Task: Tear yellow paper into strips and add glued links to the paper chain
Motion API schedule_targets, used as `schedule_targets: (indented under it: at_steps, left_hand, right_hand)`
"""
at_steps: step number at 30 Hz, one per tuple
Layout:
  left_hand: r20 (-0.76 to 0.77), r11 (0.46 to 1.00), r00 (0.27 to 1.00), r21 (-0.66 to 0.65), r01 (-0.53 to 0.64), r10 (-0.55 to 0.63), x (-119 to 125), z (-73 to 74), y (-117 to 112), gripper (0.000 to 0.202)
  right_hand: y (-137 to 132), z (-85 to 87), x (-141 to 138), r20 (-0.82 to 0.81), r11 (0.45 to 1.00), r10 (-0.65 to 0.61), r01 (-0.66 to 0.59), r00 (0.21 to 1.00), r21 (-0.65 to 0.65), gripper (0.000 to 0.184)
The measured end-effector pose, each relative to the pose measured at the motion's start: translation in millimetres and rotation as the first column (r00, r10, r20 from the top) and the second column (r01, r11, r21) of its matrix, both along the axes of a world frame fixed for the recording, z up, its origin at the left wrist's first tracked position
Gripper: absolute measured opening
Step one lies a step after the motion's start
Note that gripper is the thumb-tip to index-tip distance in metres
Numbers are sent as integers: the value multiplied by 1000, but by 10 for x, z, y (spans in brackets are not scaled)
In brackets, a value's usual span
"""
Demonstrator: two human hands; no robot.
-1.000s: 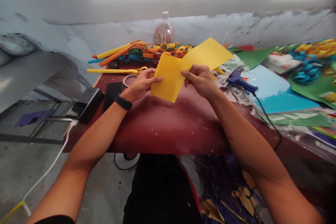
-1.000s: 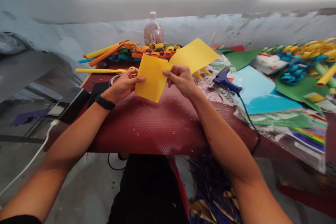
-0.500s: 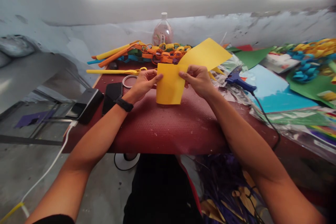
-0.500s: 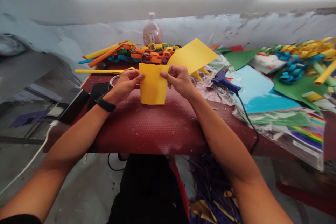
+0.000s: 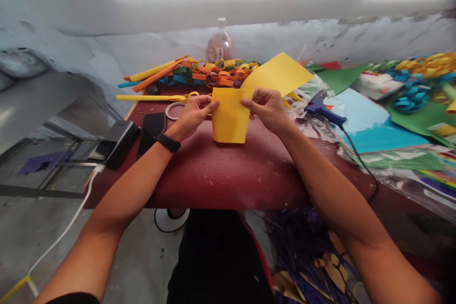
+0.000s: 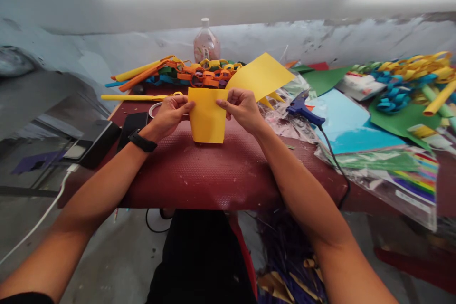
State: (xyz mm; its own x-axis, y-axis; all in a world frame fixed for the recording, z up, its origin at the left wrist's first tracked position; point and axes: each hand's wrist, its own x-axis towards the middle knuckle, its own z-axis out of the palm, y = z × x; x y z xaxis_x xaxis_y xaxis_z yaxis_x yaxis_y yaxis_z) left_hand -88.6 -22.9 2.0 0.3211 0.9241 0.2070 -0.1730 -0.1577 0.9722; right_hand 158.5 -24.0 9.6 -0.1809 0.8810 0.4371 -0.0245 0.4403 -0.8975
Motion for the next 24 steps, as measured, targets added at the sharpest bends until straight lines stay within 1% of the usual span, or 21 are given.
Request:
schedule_targets:
  at_steps: [6,13,19,24]
  left_hand:
    - [-14,997,997,15,-77,78,1,13,-1,63]
    - [-31,995,995,25,-97,98,4,-12,9,66]
    - [-22,992,992,16,-123,124,9,-1,0,66]
    - [-33,992,992,25,-124,125,12,11,-7,66]
  right_hand:
    - [-30,20,-13,-1,1000,28,-28,1000,-5,68]
    - [-55,59,-18,54,1000,9,-8,999,-7,70]
    - [-44,46,-7,52,1000,15,-16,999,11,69]
    - [-43,45,-5,34,999,27,-27,999,18,68]
